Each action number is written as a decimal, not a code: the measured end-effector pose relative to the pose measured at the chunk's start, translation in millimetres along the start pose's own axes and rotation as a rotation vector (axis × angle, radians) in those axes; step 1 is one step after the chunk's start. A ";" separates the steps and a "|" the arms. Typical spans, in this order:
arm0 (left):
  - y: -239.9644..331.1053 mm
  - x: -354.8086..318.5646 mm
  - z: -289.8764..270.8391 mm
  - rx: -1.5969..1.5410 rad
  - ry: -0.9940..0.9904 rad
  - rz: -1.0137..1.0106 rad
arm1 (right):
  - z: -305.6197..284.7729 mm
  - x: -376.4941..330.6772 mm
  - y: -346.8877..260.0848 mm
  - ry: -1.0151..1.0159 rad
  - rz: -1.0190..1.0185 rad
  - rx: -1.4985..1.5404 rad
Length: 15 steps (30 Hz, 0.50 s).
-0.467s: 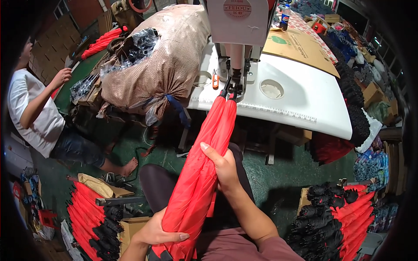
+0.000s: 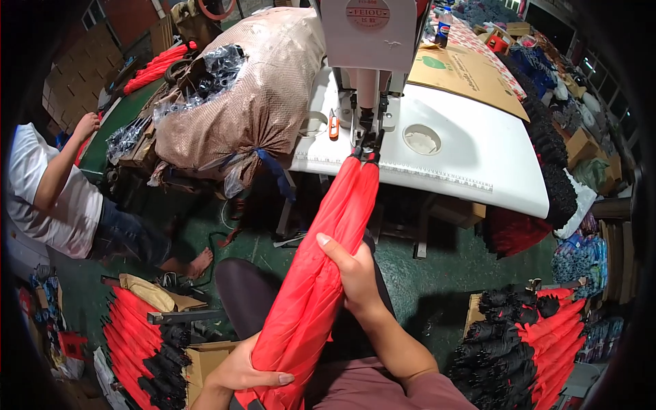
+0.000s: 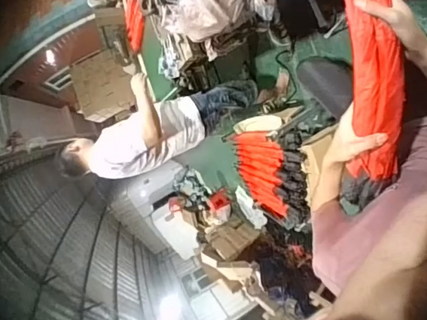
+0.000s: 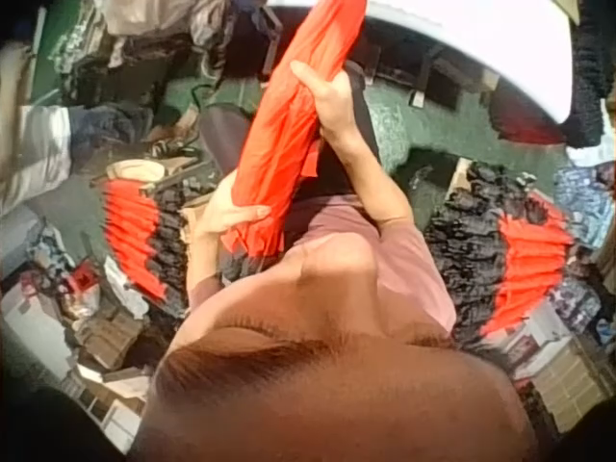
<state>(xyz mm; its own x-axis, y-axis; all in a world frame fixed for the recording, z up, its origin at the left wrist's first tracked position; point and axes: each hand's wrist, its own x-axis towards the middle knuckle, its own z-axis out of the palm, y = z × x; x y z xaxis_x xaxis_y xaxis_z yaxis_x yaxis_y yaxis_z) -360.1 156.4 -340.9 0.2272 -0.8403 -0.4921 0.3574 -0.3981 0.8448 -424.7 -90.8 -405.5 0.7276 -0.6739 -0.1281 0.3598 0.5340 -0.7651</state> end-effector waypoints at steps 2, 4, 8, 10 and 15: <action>5.3 8.9 4.1 -0.019 -0.010 -0.003 | -5.8 4.2 0.7 0.016 -0.001 0.018; 6.8 11.7 5.1 -0.024 -0.021 -0.008 | -9.3 6.8 2.2 0.030 -0.006 0.029; 6.1 11.7 5.0 -0.017 -0.011 -0.018 | -11.1 10.0 4.8 0.024 -0.025 -0.003; 6.6 12.0 5.1 -0.015 -0.011 -0.020 | -10.7 10.0 3.2 0.028 -0.028 -0.011; 8.7 11.7 7.2 -0.022 -0.011 -0.018 | -11.4 9.3 2.9 0.031 -0.025 -0.006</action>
<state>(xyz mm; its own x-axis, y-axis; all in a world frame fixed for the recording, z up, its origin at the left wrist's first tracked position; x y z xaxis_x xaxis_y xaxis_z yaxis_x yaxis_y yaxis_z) -360.8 140.5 -337.8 0.2108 -0.8369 -0.5051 0.3811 -0.4054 0.8309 -423.6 -101.3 -416.1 0.6999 -0.7027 -0.1279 0.3746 0.5137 -0.7719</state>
